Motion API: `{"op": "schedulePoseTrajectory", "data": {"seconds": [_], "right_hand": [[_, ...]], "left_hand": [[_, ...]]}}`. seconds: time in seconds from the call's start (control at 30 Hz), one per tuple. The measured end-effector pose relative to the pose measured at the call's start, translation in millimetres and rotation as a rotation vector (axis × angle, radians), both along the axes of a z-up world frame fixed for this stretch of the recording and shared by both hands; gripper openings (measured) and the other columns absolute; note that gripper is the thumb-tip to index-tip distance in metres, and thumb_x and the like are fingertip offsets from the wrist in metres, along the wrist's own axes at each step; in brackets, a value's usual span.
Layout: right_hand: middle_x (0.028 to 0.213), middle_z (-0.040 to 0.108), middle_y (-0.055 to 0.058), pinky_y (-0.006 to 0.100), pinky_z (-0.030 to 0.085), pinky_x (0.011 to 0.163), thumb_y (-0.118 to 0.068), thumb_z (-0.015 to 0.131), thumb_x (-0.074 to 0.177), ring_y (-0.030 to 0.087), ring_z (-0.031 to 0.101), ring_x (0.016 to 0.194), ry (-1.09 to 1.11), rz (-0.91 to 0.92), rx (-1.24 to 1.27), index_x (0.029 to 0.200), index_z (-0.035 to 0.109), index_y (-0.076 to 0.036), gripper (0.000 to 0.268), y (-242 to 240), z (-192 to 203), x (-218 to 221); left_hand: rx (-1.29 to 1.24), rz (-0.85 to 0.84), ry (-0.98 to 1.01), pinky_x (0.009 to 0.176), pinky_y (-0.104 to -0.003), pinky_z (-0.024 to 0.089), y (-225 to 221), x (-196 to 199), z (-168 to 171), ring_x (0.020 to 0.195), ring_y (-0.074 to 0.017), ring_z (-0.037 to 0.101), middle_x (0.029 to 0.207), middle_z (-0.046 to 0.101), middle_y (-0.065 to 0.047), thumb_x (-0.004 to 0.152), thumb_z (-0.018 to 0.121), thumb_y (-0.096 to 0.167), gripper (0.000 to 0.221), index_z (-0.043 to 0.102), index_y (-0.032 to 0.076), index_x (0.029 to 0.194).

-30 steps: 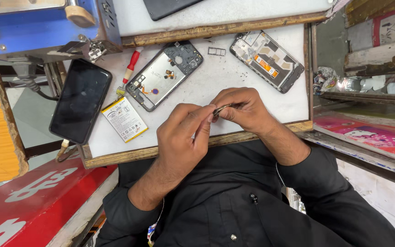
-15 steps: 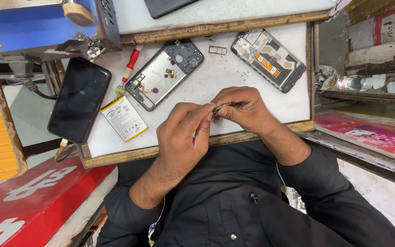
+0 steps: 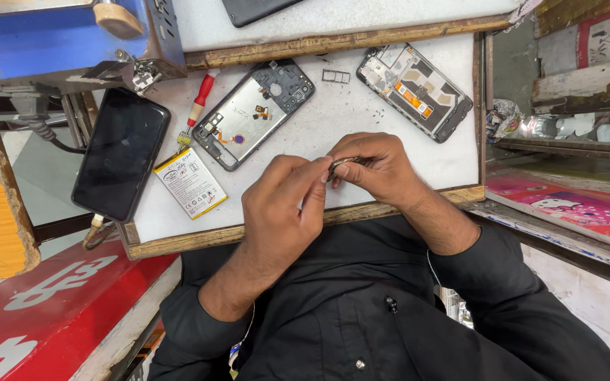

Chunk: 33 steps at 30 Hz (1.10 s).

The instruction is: The person handles a small circuit board, peels off a protective film, and wipes the board with a cotton swab. They also use a spray bottle to apply liquid to the board and continue cleaning it with the swab.

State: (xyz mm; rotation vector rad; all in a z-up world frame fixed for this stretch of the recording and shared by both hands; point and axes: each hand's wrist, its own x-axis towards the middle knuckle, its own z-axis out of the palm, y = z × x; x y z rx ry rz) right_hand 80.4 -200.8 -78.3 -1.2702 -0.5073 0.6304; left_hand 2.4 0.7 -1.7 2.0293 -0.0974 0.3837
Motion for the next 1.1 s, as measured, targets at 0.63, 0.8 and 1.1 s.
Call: {"op": "schedulePoseTrajectory", "data": {"seconds": [0.63, 0.8, 1.1], "right_hand": [[0.095, 0.072, 0.015, 0.025, 0.06, 0.067, -0.01, 0.07, 0.102, 0.014, 0.072, 0.078, -0.093, 0.03, -0.046, 0.104, 0.072, 0.006, 0.017, -3.3, 0.5, -0.6], [0.092, 0.072, 0.014, 0.026, 0.059, 0.066, -0.011, 0.071, 0.101, 0.013, 0.071, 0.076, -0.065, 0.048, -0.032, 0.1, 0.072, 0.005, 0.017, -4.2, -0.5, -0.9], [0.092, 0.073, 0.014, 0.025, 0.059, 0.065, -0.013, 0.072, 0.101, 0.013, 0.071, 0.075, -0.08, 0.063, -0.039, 0.1, 0.072, 0.005, 0.018, -3.8, -0.4, -0.1]], "left_hand": [[-0.384, -0.312, 0.515, 0.063, -0.024, 0.055, 28.2, 23.9, 5.9, 0.072, -0.0086, 0.069, 0.086, 0.071, -0.005, 0.096, 0.069, 0.003, 0.011, 0.077, 0.001, 0.103], [-0.412, -0.345, 0.579, 0.061, -0.024, 0.054, 29.4, 26.7, 2.4, 0.071, -0.0078, 0.067, 0.087, 0.071, -0.005, 0.094, 0.069, 0.002, 0.012, 0.076, 0.0, 0.103], [-0.46, -0.364, 0.666, 0.059, -0.022, 0.054, 30.4, 27.3, -2.6, 0.068, -0.0046, 0.065, 0.083, 0.074, -0.004, 0.094, 0.069, 0.002, 0.011, 0.075, -0.001, 0.103]]}}
